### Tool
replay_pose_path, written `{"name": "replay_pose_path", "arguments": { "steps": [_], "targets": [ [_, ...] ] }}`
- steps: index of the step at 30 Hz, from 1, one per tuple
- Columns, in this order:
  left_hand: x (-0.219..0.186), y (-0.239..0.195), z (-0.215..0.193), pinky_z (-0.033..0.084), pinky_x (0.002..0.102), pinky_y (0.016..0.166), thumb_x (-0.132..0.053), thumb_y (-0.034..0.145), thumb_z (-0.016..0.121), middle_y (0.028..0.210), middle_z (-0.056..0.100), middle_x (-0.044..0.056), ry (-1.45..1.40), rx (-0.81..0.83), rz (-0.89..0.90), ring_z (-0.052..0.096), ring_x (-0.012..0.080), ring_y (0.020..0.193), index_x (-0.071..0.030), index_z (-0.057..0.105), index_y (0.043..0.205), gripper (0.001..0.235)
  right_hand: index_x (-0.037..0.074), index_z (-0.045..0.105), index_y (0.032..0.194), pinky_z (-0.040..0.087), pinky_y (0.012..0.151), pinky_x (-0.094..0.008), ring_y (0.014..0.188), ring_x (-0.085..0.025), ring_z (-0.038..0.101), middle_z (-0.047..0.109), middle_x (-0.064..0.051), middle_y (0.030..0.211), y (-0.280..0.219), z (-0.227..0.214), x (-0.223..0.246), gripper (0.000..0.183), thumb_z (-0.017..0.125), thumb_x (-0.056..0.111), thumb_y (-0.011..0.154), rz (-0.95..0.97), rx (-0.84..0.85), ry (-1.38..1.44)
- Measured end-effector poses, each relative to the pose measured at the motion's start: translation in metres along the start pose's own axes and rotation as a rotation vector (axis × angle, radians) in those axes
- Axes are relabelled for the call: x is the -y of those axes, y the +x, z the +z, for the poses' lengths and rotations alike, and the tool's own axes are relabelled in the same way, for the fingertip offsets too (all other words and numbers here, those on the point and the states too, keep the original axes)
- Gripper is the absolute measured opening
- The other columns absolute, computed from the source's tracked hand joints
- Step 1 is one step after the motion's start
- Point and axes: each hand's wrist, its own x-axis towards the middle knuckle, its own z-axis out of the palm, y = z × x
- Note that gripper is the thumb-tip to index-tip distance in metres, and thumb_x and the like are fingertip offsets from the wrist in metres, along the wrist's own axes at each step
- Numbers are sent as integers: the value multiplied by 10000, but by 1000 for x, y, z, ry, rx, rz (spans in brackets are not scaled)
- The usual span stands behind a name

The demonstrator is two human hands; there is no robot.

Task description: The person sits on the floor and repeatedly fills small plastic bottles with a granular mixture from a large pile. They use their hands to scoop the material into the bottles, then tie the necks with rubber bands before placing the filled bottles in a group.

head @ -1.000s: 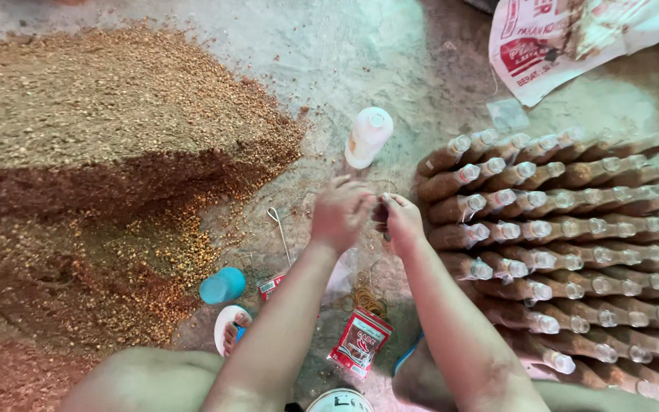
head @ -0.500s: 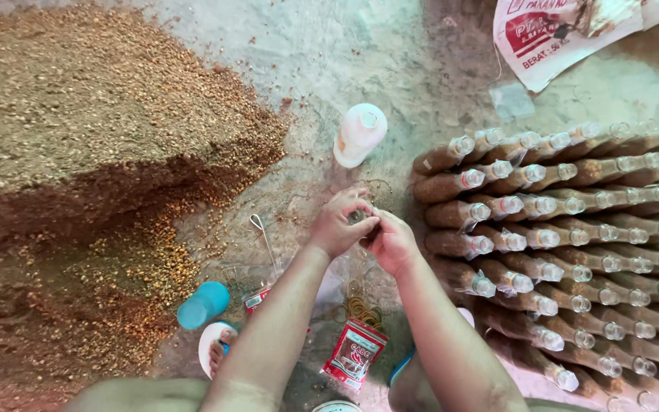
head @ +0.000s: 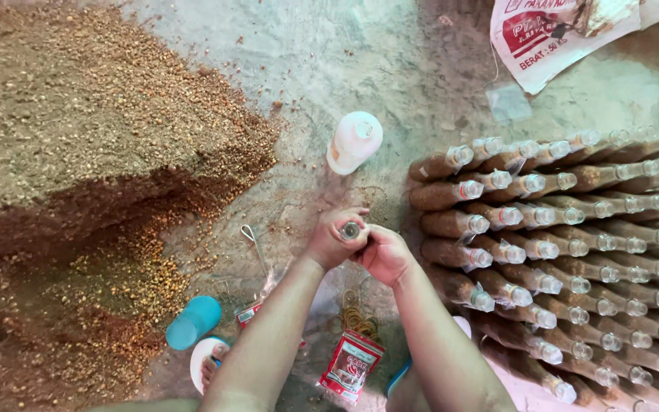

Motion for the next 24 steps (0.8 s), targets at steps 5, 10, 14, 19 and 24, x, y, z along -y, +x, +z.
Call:
{"name": "replay_pose_path", "arguments": {
  "steps": [5,10,14,19,24],
  "targets": [
    [0,0,-2,563,326,864,-290,677,835,956,804,-56,57,-6,63,760,200,917,-264,692,716,151,57,685,947,616,812,-530,826,-329,754,737,-168,869,16,-36,-11,134,595,153,967,-3,-4,11],
    [58,-17,39,558,410,837,-329,646,849,897,767,42,213,-117,148,743,293,875,-196,692,806,262,57,685,1094,628,673,-428,828,-340,760,715,-141,866,-25,-71,-40,143,646,145,987,-147,-349,-338],
    [47,-13,47,555,441,806,-336,642,835,762,694,93,298,-190,96,713,337,817,-186,692,850,294,315,774,1039,583,911,-362,1057,-207,731,769,18,989,-51,-128,-99,211,713,443,883,-85,-425,-1674],
    [-19,6,12,565,423,805,-369,808,733,757,692,66,200,-114,-480,722,294,854,-210,673,789,171,288,750,1117,603,897,-357,1046,-235,736,710,-13,1087,-77,-121,-115,370,775,504,818,-231,-350,-1967],
    [-35,0,-5,604,363,841,-504,789,729,754,707,-50,317,-28,-598,743,230,886,-339,684,784,171,212,745,1081,538,988,-464,1107,-348,689,728,-125,1018,-74,-46,-98,424,633,594,936,-165,-313,-1789]
  ]
}}
